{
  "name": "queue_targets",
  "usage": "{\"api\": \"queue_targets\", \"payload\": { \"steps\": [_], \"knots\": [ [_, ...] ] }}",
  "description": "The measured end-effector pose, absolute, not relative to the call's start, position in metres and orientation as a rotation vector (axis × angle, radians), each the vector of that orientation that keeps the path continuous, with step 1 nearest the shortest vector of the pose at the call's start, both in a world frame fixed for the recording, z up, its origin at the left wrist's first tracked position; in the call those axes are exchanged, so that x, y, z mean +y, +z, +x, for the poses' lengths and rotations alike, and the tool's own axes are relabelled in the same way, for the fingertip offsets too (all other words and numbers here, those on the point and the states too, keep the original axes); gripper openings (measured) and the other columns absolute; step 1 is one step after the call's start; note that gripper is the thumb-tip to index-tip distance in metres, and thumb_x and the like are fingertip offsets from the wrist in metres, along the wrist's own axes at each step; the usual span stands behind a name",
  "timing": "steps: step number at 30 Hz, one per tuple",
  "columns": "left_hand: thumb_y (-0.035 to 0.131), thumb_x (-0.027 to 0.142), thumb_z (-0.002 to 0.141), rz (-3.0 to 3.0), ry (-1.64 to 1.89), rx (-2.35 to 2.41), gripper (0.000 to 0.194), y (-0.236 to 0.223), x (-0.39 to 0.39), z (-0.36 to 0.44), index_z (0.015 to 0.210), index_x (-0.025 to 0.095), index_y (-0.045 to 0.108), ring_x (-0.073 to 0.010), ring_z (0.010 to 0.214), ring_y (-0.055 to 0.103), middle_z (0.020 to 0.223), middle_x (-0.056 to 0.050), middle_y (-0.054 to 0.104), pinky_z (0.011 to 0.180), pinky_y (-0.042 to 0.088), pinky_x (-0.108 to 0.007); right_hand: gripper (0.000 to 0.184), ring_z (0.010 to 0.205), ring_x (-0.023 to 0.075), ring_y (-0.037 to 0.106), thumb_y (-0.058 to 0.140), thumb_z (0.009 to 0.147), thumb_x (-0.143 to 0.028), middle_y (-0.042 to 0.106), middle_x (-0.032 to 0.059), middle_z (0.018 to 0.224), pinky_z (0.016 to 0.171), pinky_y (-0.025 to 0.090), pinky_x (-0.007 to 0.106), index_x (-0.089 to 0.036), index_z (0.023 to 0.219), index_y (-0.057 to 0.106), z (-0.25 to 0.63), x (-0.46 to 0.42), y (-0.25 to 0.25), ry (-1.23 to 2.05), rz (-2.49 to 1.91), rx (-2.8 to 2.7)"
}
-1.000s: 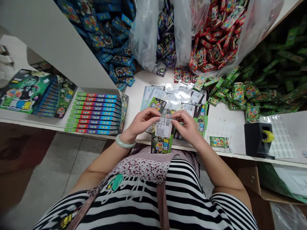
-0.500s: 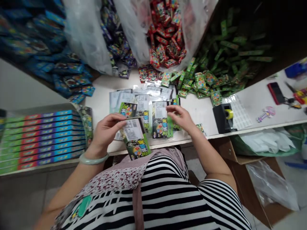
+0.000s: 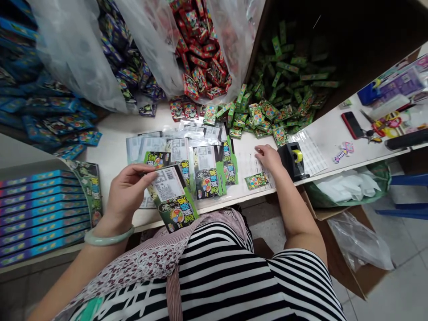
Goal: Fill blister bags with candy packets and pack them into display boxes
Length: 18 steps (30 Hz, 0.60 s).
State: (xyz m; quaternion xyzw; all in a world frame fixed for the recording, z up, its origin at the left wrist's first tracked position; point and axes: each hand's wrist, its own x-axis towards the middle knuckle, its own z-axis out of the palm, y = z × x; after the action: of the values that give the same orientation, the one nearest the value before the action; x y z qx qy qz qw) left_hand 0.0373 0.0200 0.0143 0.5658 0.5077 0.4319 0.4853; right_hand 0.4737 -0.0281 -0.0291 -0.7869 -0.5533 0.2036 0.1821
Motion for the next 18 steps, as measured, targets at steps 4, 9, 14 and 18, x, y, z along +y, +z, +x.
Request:
{"api": "queue_targets", "payload": {
  "steps": [4, 9, 14, 18],
  "knots": [
    [0.080, 0.038, 0.071, 1.372, 1.021, 1.252, 0.025, 0.011, 0.019, 0.037, 0.084, 0.020, 0.068, -0.0169, 0.085, 0.063, 0.087, -0.002, 0.068, 0.079, 0.053, -0.030, 0.011, 0.081, 0.0192, 0.061, 0.069, 0.076, -0.022, 0.065, 0.0059, 0.092, 0.084, 0.047, 0.034, -0.020, 0.084, 0.075, 0.471, -0.031, -0.033, 0.578, -2.185, -1.489],
    [0.079, 0.039, 0.073, 1.383, 1.020, 1.220, 0.025, 0.011, 0.017, 0.037, 0.084, 0.020, 0.067, -0.0176, 0.088, 0.063, 0.089, -0.003, 0.067, 0.081, 0.052, -0.031, 0.016, 0.077, 0.0197, 0.062, 0.067, 0.075, -0.036, 0.067, 0.0038, 0.083, 0.078, 0.051, 0.035, -0.021, 0.078, 0.068, 0.478, -0.042, -0.035, 0.636, -2.093, -1.307],
    [0.075, 0.038, 0.078, 1.518, 1.033, 1.131, 0.021, 0.011, 0.018, 0.039, 0.082, 0.021, 0.064, -0.0156, 0.084, 0.062, 0.085, -0.001, 0.065, 0.082, 0.051, -0.031, 0.033, 0.067, 0.0171, 0.060, 0.065, 0.075, -0.054, 0.061, 0.0006, 0.070, 0.068, 0.054, 0.034, -0.022, 0.076, 0.058, 0.469, -0.045, -0.006, 0.735, -1.933, -1.168],
    [0.068, 0.037, 0.085, 1.646, 1.027, 1.029, 0.019, 0.017, 0.017, 0.048, 0.081, 0.020, 0.060, -0.0138, 0.078, 0.060, 0.080, 0.000, 0.064, 0.081, 0.049, -0.032, 0.026, 0.077, 0.0167, 0.061, 0.073, 0.076, -0.045, 0.065, 0.0018, 0.081, 0.076, 0.051, 0.033, -0.022, 0.082, 0.063, 0.398, -0.026, 0.050, 1.005, -1.531, -1.417]
  ]
}}
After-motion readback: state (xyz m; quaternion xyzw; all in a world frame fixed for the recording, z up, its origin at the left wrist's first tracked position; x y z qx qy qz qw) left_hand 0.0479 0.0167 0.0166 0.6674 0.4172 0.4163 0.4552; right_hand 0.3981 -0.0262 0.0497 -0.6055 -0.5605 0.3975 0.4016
